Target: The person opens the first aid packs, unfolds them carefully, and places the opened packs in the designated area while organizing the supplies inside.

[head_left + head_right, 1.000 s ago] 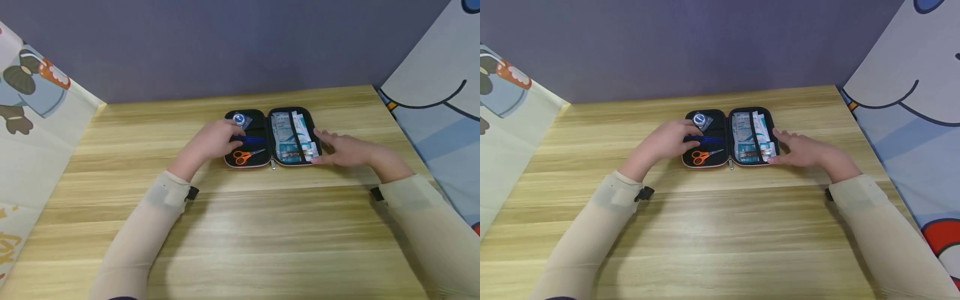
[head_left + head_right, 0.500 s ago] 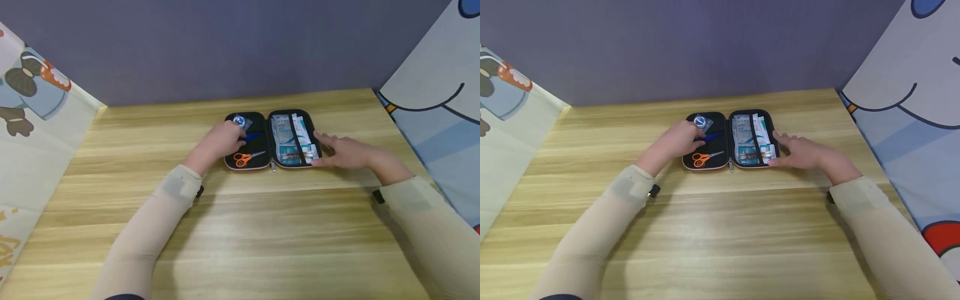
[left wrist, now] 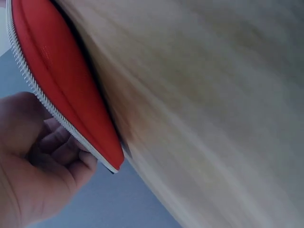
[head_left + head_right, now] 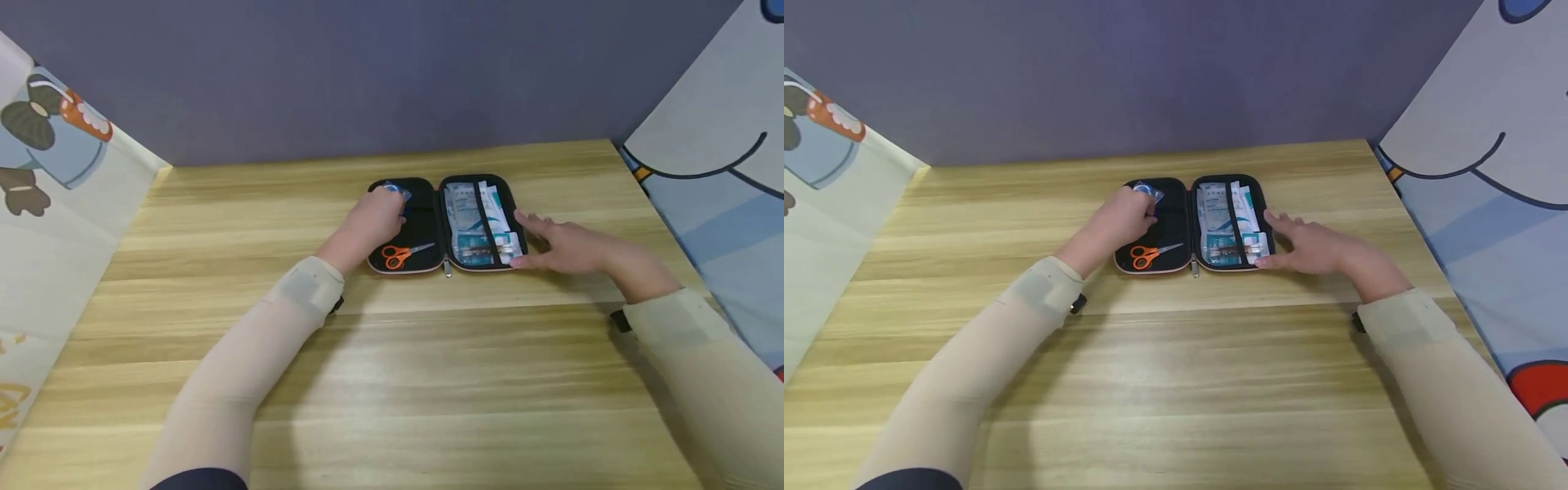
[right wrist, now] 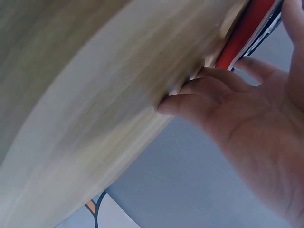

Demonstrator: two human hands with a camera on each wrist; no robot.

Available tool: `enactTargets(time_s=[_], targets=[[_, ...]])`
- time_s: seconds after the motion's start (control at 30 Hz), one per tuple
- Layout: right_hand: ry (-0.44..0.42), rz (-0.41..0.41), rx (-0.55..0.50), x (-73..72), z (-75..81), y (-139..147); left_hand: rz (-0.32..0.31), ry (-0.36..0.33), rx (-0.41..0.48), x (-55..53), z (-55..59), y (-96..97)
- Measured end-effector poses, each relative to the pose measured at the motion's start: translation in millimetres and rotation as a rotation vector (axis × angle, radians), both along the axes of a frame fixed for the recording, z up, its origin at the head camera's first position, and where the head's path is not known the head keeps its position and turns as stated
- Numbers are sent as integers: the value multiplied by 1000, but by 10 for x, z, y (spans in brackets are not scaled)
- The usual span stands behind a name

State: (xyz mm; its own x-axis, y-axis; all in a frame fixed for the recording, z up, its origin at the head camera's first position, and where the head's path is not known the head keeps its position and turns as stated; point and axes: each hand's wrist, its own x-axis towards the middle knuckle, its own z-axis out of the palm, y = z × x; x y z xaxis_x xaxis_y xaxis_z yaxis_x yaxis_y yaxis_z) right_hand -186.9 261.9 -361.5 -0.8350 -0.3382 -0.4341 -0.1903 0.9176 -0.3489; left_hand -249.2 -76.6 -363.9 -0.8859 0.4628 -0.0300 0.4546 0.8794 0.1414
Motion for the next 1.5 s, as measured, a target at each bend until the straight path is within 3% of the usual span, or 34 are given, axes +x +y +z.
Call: enactTargets(time_s=[0.17,0.3,0.43,0.6,0.77,1.1,1.33,1.4,1.5], targets=[[-21,-7,-2,17,-18,10,63,53,-49,21,-1,8],[-4,-1,-9,6,-28,26,90,19,-67,45,68,-56],[5,1,-8,-6,-6,30,37,-32,-91,58,117,-165],[-20,-8,-4,18,16,27,-66,4,-153,27,55,-182],[-10,-12,-14,23,48,14,-61,81,-211,-71,59,-110],[-12,-10,-14,16,55,-5,-66,111,-267,-226,54,-21],[-9,-13,1,22,65,-3,-202,188,-414,-345,32,77],[-15,-12,4,29,52,-1,-217,183,-417,-384,16,90],[-14,-13,-2,30,36,-3,-184,134,-367,-439,0,90]])
